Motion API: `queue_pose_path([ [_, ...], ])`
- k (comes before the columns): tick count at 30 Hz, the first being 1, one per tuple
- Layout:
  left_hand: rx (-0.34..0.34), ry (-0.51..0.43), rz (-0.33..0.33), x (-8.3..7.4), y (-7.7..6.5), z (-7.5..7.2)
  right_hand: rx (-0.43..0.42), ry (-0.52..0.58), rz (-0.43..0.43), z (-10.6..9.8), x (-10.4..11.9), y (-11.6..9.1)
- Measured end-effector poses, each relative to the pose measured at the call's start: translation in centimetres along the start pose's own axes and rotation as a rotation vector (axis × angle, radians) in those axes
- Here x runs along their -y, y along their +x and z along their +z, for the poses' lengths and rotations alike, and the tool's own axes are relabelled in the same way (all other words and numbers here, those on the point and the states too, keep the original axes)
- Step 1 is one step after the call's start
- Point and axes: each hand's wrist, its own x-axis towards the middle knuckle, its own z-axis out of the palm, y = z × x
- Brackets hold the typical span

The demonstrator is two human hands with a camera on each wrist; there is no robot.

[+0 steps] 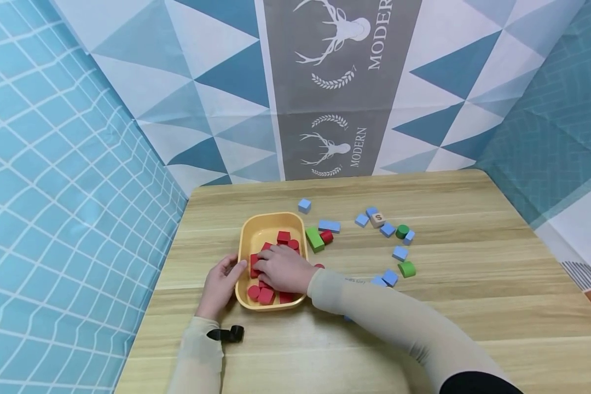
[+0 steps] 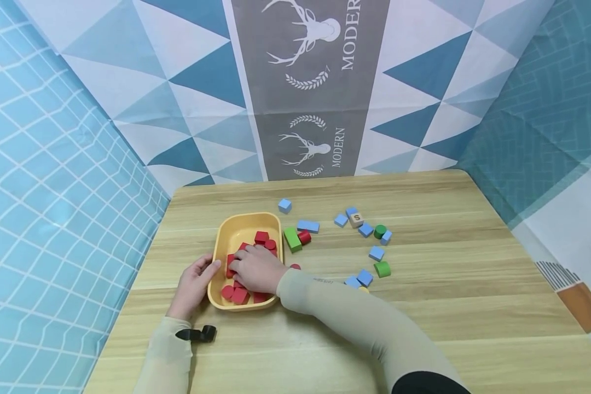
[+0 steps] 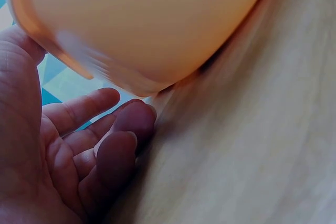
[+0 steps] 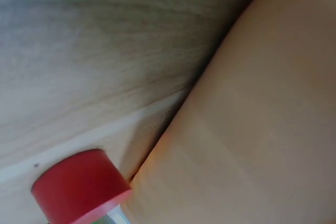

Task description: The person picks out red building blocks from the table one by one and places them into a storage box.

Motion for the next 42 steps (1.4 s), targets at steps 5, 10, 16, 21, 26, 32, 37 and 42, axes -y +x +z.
queue_pose_path([
  [5, 0.004, -0.003, 0.009, 0.1, 0.0, 0.0, -0.001, -0.021, -0.011, 0.1, 0.0, -0.1],
  [10, -0.001, -0.001, 0.007, 0.2, 0.0, -0.1, -0.006, -0.027, -0.015, 0.0, 0.1, -0.2],
  [16, -0.004, 0.009, 0.011, 0.0, 0.0, -0.1, -0.001, -0.018, -0.009, -0.1, 0.3, -0.3],
  [21, 0.002, 0.003, 0.006, -0.1, 0.0, -0.1, 0.004, -0.003, 0.006, -0.3, 0.3, -0.2],
  [26, 0.005, -0.005, 0.012, 0.7, 0.4, -0.1, -0.109, 0.100, 0.031, -0.8, 0.1, -0.4],
  [32, -0.003, 0.005, 0.009, 3.4, 1.8, -0.2, -0.336, 0.249, 0.088, -3.4, -2.6, -1.8],
  [37, -0.011, 0.051, 0.033, 3.7, 2.1, -0.2, -0.335, 0.390, 0.361, -5.9, -8.6, -4.5],
  [42, -0.026, 0.047, 0.036, 3.8, 1.8, -0.4, -0.224, 0.417, 0.505, -5.7, -13.6, -7.2],
])
